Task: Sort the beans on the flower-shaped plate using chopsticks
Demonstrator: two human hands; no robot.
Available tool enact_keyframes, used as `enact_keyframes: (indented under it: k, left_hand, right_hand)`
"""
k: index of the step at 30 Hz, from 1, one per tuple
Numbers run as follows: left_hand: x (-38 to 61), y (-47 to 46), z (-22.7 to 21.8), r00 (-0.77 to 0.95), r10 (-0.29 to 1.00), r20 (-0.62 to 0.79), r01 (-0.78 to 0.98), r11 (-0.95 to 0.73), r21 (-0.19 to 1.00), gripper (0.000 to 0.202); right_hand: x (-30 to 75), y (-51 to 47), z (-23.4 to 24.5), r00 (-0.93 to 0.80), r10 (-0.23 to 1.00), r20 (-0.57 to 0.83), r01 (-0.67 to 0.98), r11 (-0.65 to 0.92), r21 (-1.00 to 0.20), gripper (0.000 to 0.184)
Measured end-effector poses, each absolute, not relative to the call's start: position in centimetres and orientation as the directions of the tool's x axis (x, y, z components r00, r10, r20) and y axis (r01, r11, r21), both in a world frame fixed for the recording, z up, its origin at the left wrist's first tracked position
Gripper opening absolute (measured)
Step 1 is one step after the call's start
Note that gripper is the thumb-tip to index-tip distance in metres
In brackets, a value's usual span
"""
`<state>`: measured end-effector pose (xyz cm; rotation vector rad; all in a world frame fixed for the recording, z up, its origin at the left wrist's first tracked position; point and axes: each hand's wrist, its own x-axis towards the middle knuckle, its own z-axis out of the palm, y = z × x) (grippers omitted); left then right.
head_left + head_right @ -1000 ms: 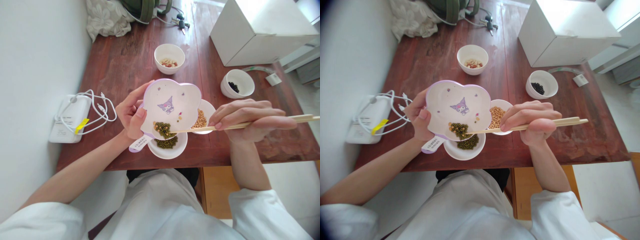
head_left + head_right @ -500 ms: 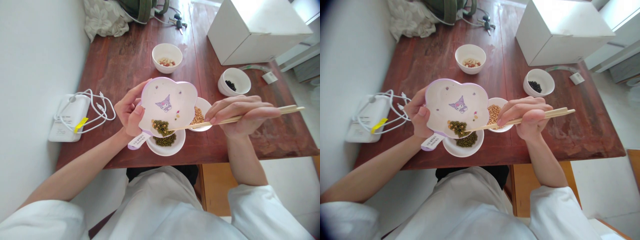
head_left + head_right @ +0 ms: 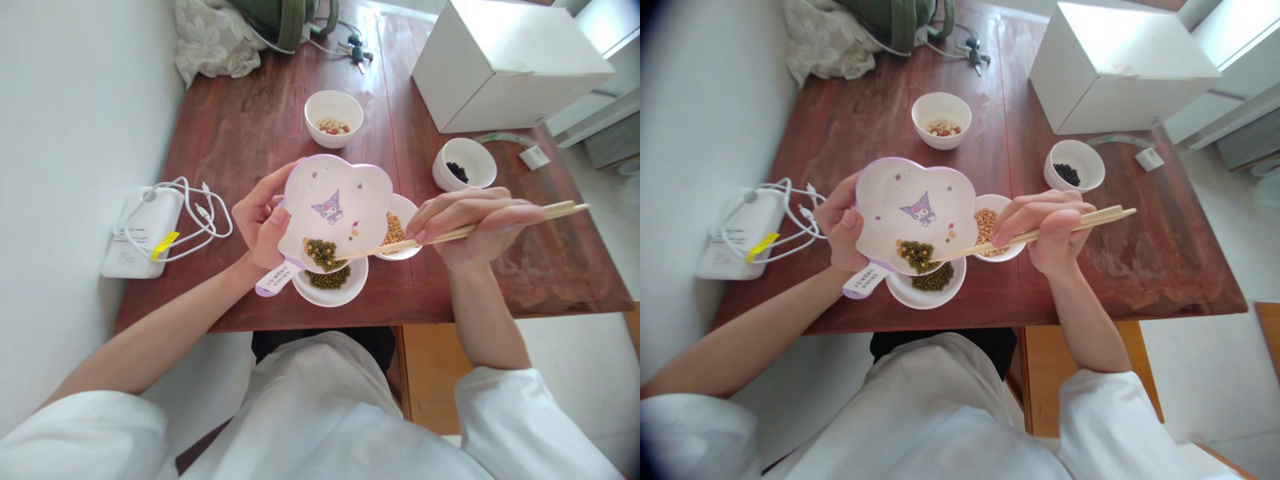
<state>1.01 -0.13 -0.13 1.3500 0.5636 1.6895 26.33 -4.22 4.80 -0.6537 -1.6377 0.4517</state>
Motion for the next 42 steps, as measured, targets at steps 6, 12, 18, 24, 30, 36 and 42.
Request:
enact_keyframes:
  k: [6, 12, 18, 24, 30, 36, 42]
  left_hand:
    - [1.06, -0.26, 0.29, -0.062, 0.779, 0.624, -0.347, -0.603, 0.718, 0.04]
    - [0.6, -0.76, 0.37, -0.116, 0.849, 0.516, -0.264, -0.527, 0.808, 0.05]
    - [0.46, -0.54, 0.09, -0.059, 0.828, 0.557, -0.297, -0.547, 0.782, 0.049]
    - [0.58, -0.29, -0.26, -0.084, 0.819, 0.568, -0.298, -0.564, 0.77, 0.046]
    - [0.87, -0.49, -0.3, -0.125, 0.859, 0.496, -0.292, -0.51, 0.809, 0.051]
    - [1.02, -0.38, -0.14, -0.131, 0.818, 0.56, -0.29, -0.572, 0.768, 0.045]
    - [0.71, -0.03, -0.43, -0.095, 0.853, 0.513, -0.289, -0.517, 0.806, 0.052]
  right_hand:
    - [26.14, -4.11, 4.98, -0.126, 0.631, 0.765, 0.081, 0.775, -0.627, 0.076]
    - [26.16, -4.18, 4.79, -0.116, 0.638, 0.761, -0.01, 0.766, -0.643, 0.066]
    - [26.18, -4.32, 4.65, -0.112, 0.644, 0.757, -0.024, 0.76, -0.649, 0.063]
    - [26.06, -4.07, 4.84, -0.119, 0.609, 0.784, -0.009, 0.789, -0.614, 0.065]
    - [25.89, -4.01, 5.0, -0.072, 0.646, 0.76, 0.059, 0.763, -0.643, 0.076]
    - [25.96, -3.94, 4.83, -0.086, 0.628, 0.774, 0.048, 0.778, -0.626, 0.075]
    - [25.86, -4.19, 5.09, -0.093, 0.628, 0.772, 0.038, 0.777, -0.628, 0.074]
